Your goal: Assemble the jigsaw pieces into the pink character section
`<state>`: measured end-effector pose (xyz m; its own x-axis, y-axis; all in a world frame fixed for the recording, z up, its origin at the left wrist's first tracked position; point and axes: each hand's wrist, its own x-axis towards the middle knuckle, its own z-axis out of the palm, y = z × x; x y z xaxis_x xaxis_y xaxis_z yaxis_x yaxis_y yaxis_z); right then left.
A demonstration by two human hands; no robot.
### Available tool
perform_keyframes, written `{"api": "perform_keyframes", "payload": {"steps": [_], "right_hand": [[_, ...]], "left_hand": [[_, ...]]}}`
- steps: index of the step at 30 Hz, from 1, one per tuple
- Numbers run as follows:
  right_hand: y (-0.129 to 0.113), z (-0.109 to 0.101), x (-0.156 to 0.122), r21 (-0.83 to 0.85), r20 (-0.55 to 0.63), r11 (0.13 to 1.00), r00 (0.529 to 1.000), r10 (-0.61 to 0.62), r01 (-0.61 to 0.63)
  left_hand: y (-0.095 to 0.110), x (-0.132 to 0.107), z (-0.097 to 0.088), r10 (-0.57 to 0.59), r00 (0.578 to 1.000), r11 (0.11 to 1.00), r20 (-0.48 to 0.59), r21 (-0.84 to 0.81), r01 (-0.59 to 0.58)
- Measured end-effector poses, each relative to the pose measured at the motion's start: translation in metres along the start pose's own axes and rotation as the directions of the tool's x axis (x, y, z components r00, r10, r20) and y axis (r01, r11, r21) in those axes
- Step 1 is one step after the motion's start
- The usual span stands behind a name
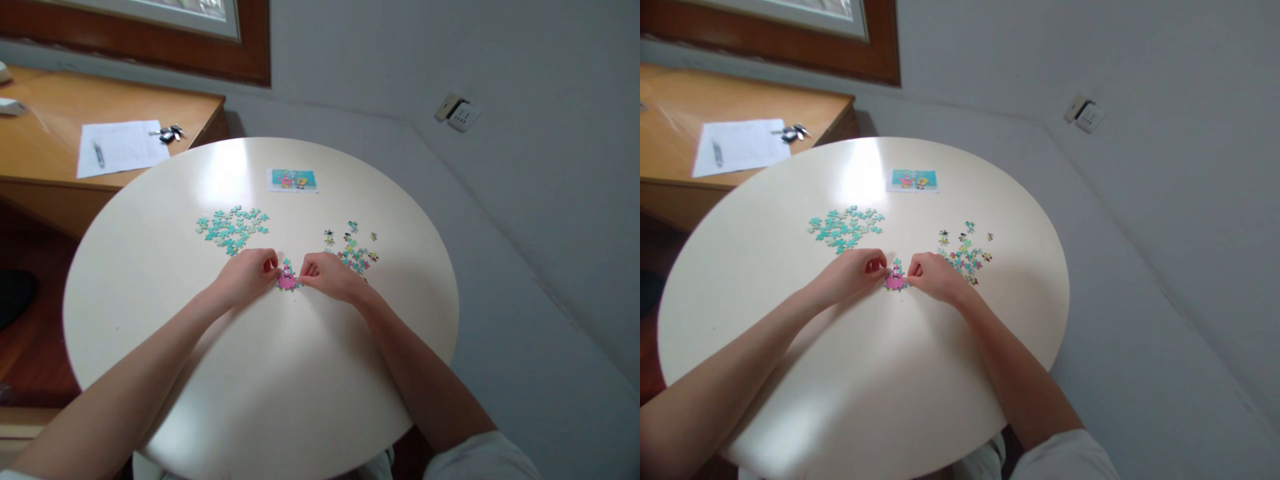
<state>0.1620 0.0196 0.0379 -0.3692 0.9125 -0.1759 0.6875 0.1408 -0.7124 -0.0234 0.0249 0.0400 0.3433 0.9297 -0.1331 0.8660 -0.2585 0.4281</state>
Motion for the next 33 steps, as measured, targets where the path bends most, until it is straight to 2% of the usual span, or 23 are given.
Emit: {"api": "perform_keyframes", "payload": {"steps": [33], "right_hand": [[0.0018, 0.0025, 0.0016, -0.059, -0.024, 0.998, 0.999, 0.021, -0.022]], "left_hand": [[0.0006, 0.0004, 0.0011, -0.006, 1.000, 1.000, -0.001, 0.009, 0.006]]}}
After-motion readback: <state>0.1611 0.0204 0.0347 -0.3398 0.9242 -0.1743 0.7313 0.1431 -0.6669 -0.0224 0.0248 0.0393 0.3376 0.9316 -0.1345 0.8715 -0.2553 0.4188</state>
